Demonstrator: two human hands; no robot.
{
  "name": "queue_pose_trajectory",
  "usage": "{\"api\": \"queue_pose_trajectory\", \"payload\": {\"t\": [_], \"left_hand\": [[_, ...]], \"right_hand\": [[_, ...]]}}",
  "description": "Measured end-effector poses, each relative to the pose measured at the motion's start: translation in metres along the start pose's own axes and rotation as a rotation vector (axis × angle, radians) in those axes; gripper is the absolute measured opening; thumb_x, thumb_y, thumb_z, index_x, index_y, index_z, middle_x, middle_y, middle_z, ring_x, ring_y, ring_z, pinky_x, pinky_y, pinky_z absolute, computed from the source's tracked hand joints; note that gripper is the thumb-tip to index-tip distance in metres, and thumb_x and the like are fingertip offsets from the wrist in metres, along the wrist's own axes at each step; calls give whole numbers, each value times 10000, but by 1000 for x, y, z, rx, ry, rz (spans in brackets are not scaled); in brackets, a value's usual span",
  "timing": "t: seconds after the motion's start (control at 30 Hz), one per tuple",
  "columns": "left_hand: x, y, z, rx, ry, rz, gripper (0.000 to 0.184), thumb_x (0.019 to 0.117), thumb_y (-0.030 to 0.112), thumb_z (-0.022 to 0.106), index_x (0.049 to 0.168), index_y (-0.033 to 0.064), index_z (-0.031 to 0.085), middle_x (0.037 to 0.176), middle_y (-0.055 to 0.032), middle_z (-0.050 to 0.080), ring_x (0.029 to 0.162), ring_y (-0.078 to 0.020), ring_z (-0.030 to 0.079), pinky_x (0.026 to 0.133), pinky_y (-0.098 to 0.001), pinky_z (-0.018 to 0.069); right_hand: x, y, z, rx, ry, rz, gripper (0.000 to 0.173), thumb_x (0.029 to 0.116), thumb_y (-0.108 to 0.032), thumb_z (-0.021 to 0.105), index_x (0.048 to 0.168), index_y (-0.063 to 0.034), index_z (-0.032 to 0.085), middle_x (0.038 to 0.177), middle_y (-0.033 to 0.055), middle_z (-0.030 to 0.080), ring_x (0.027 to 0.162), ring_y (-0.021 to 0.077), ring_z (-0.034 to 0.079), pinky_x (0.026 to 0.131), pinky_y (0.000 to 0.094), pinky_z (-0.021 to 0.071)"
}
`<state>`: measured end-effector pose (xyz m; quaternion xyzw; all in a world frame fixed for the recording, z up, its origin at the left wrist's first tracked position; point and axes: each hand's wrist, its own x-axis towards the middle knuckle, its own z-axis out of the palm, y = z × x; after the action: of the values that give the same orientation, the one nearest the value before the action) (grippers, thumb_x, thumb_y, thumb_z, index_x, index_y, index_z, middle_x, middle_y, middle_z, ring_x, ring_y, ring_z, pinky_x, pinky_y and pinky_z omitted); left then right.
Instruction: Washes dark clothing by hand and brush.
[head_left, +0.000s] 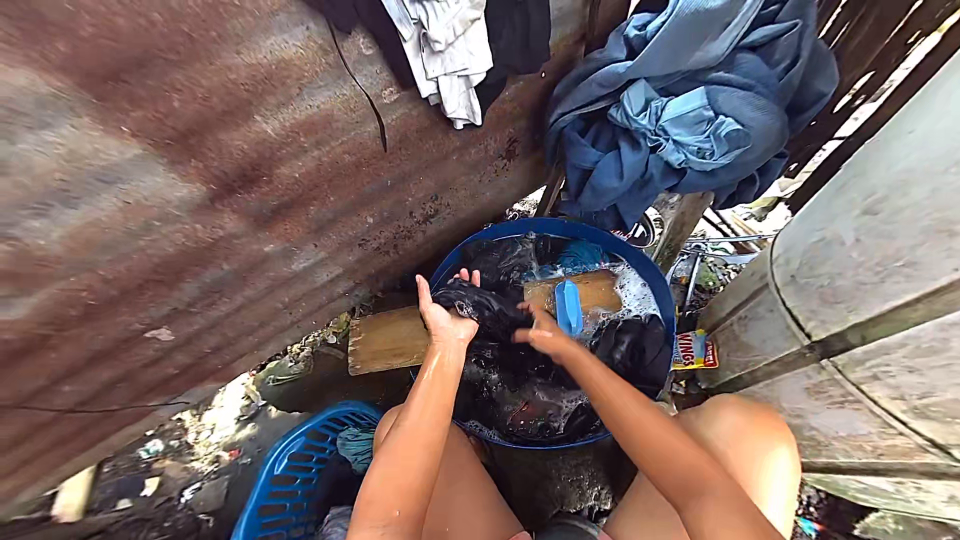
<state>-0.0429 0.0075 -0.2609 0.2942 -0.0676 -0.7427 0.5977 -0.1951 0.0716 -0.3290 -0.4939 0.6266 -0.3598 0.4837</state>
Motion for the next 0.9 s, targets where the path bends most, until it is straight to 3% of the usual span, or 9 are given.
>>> {"api": "queue_pose_trajectory", "payload": {"t": [0.1,0.27,0.33,0.4,0.43,0.5,0.6,0.73,0.9], "left_hand": [[-12,9,20,23,30,45,608,1025,664,349,1222,117,527,1108,-92,667,1069,-254,669,932,-509,547],[-24,56,44,103,-222,128,566,1058,597,253,1120,150,593,1085,-37,710,1108,-259,682,950,-581,541],[-5,66,37,339,-370,276,426,1100,418,233,1260,169,538,1242,-24,693,1201,-217,648,997,-492,529],[20,62,21,792,-395,423,364,1072,234,379,1379,69,484,1341,-50,652,1218,-138,620,1011,-345,512],[25,56,13,1046,-326,397,410,1041,225,497,1387,6,518,1362,-91,635,1244,-155,595,1053,-359,481],[26,39,-4,1567,-151,129,527,988,354,672,1300,-66,614,1340,-220,630,1297,-315,568,1124,-515,422],[43,-2,-27,2125,-254,-351,707,976,523,634,1306,-101,597,1399,-291,564,1366,-402,503,1144,-596,357],[40,-31,-29,2264,-337,-431,758,983,575,587,1376,-72,560,1467,-272,520,1421,-384,457,1166,-588,338],[29,-18,-7,2480,-399,-541,736,1029,572,497,1334,-92,585,1469,-280,514,1430,-387,445,1160,-592,330]], "right_hand": [[-9,12,29,-447,-30,99,891,859,-294,815,1577,-48,347,1509,256,492,1399,444,454,1150,632,330],[0,-19,-3,-446,94,102,510,942,-185,720,1413,-47,580,1343,264,630,1324,475,519,1074,705,349],[18,-8,-22,-407,141,35,454,915,-151,752,1332,-21,626,1287,283,644,1265,500,554,1009,719,422],[33,9,-24,-434,110,24,485,904,-148,762,1338,9,614,1326,295,618,1284,498,548,1029,701,439],[38,21,-19,-487,71,32,512,899,-161,761,1357,7,606,1367,286,603,1305,490,543,1047,699,438],[31,35,-1,-631,-67,78,595,922,-159,713,1469,-8,532,1590,235,420,1485,480,331,1150,696,314],[5,31,15,-801,-149,74,588,901,-79,701,1460,-6,535,1616,230,370,1513,491,251,1148,687,305],[-7,30,1,-807,-300,128,617,933,-102,686,1498,18,471,1599,252,374,1495,484,289,1151,641,341],[-3,30,-14,-757,-453,139,568,952,-97,678,1477,31,503,1505,305,470,1435,483,390,1172,631,306]]}}
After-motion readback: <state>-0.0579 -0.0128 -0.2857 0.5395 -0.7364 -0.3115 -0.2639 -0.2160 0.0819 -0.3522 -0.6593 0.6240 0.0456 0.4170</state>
